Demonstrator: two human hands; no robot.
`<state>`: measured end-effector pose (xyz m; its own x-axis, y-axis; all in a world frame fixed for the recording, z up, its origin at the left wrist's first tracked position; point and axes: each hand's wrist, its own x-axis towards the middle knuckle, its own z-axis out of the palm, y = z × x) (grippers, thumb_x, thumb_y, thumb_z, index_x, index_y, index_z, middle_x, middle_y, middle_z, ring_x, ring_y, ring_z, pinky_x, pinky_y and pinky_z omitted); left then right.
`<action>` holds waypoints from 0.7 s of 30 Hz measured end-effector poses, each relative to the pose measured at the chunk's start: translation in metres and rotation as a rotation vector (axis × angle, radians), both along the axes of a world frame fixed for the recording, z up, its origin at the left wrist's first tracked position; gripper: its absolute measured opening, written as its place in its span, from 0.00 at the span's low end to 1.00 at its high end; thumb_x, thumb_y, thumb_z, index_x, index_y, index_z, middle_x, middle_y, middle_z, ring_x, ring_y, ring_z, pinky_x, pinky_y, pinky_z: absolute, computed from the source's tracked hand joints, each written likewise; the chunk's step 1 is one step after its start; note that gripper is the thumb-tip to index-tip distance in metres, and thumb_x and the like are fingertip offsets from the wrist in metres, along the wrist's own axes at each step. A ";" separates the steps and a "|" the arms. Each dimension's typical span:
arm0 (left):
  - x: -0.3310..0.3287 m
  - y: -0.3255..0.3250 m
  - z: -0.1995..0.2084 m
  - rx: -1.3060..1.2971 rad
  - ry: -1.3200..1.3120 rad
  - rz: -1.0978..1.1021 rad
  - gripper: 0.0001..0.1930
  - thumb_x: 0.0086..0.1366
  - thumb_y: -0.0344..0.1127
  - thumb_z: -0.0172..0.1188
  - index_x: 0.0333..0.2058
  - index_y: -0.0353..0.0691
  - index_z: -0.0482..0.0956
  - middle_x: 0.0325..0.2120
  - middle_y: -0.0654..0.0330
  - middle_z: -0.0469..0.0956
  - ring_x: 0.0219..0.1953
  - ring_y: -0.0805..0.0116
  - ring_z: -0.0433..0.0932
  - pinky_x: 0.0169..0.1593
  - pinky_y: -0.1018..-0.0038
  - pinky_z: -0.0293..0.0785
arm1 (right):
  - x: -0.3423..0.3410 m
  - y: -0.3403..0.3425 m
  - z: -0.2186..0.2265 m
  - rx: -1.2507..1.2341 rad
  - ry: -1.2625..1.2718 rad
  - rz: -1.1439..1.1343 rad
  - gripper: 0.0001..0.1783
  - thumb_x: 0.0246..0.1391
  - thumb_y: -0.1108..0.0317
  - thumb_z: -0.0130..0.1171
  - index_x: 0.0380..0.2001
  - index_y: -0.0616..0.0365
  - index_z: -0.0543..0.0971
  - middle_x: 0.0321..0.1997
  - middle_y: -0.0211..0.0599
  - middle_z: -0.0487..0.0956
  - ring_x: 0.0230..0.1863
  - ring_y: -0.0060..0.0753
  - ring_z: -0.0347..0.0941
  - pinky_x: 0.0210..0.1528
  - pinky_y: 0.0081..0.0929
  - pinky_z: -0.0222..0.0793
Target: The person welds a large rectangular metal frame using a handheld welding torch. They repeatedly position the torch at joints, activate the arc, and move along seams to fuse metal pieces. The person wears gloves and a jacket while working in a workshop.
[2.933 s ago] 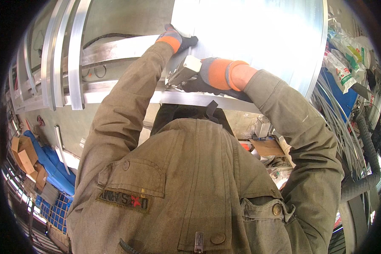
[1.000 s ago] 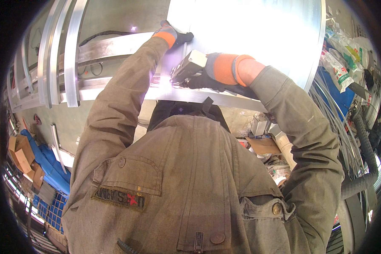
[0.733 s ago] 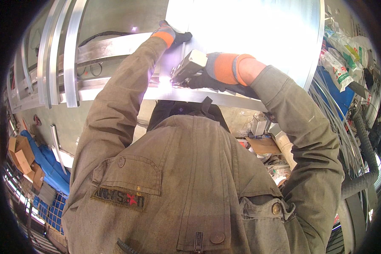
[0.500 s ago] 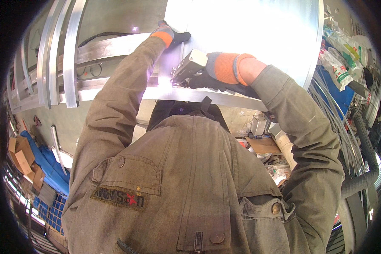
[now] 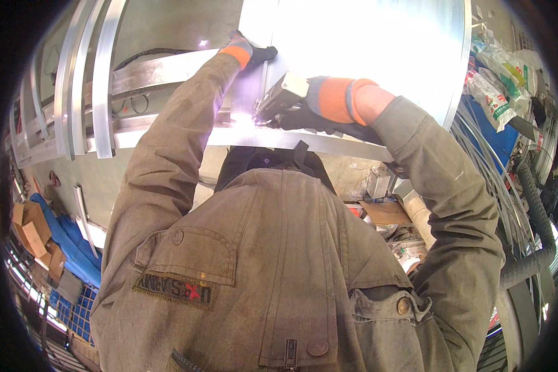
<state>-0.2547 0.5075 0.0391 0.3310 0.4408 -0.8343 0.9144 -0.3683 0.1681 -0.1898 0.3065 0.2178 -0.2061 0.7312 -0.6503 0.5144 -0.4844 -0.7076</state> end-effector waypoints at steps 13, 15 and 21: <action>-0.003 0.000 -0.003 -0.014 -0.053 -0.052 0.80 0.45 0.73 0.82 0.80 0.28 0.42 0.71 0.35 0.72 0.73 0.42 0.73 0.76 0.55 0.69 | 0.006 -0.013 0.010 -0.179 0.051 -0.100 0.21 0.72 0.46 0.69 0.59 0.44 0.89 0.26 0.23 0.81 0.25 0.22 0.72 0.29 0.29 0.70; -0.004 0.000 -0.004 -0.020 -0.066 -0.062 0.80 0.45 0.73 0.83 0.79 0.27 0.42 0.71 0.35 0.73 0.73 0.43 0.74 0.76 0.55 0.69 | 0.009 -0.021 -0.008 -0.246 -0.031 -0.061 0.22 0.72 0.46 0.69 0.59 0.47 0.89 0.29 0.26 0.83 0.27 0.23 0.74 0.32 0.31 0.73; -0.014 0.002 -0.021 -0.065 -0.189 -0.098 0.81 0.44 0.72 0.84 0.79 0.25 0.42 0.69 0.35 0.74 0.72 0.45 0.75 0.76 0.57 0.70 | 0.012 -0.045 -0.012 -0.080 -0.124 -0.155 0.25 0.71 0.48 0.70 0.58 0.56 0.88 0.36 0.34 0.88 0.32 0.26 0.79 0.38 0.34 0.78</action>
<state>-0.2690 0.5100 0.0181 0.5230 0.3462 -0.7789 0.8246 -0.4368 0.3595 -0.1781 0.2610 0.2058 -0.0102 0.6929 -0.7210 0.5102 -0.6165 -0.5996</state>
